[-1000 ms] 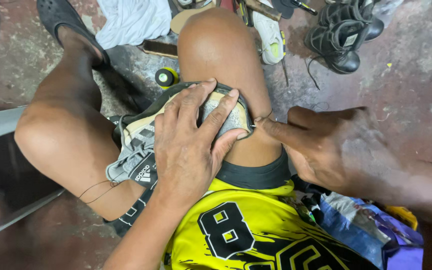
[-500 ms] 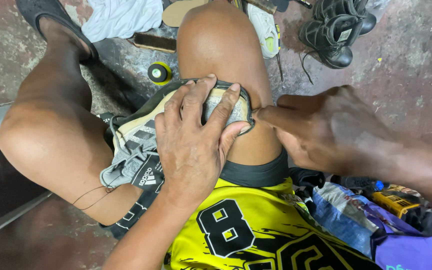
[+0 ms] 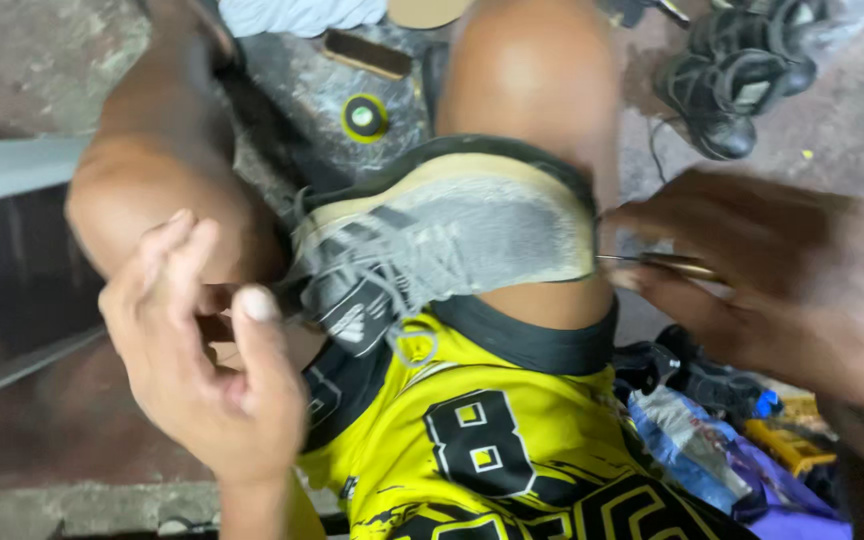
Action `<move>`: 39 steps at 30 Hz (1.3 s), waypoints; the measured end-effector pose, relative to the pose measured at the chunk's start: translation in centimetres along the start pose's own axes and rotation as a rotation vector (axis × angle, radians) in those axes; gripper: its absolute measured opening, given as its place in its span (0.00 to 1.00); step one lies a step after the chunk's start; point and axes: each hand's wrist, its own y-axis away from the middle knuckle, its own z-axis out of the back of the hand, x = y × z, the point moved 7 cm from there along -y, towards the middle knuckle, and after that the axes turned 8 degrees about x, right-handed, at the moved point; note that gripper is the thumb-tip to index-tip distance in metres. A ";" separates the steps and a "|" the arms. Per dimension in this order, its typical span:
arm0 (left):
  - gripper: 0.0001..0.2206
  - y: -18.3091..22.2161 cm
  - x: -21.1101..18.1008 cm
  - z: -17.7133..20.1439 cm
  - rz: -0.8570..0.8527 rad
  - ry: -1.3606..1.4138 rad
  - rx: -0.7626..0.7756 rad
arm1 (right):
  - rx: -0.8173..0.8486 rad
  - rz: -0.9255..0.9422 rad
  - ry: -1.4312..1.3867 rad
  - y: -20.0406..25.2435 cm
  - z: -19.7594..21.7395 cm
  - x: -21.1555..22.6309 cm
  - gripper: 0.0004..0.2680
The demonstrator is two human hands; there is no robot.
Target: The person is stitching the sole of a sneaker using a hook-ended tool and thread, pulling the thread through the material to secure the sole while holding the shoe on their lap.
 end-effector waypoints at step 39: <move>0.13 1.1 -1.5 -6.3 -0.086 -0.138 0.410 | -0.432 0.243 -0.421 -4.0 -5.1 4.8 0.08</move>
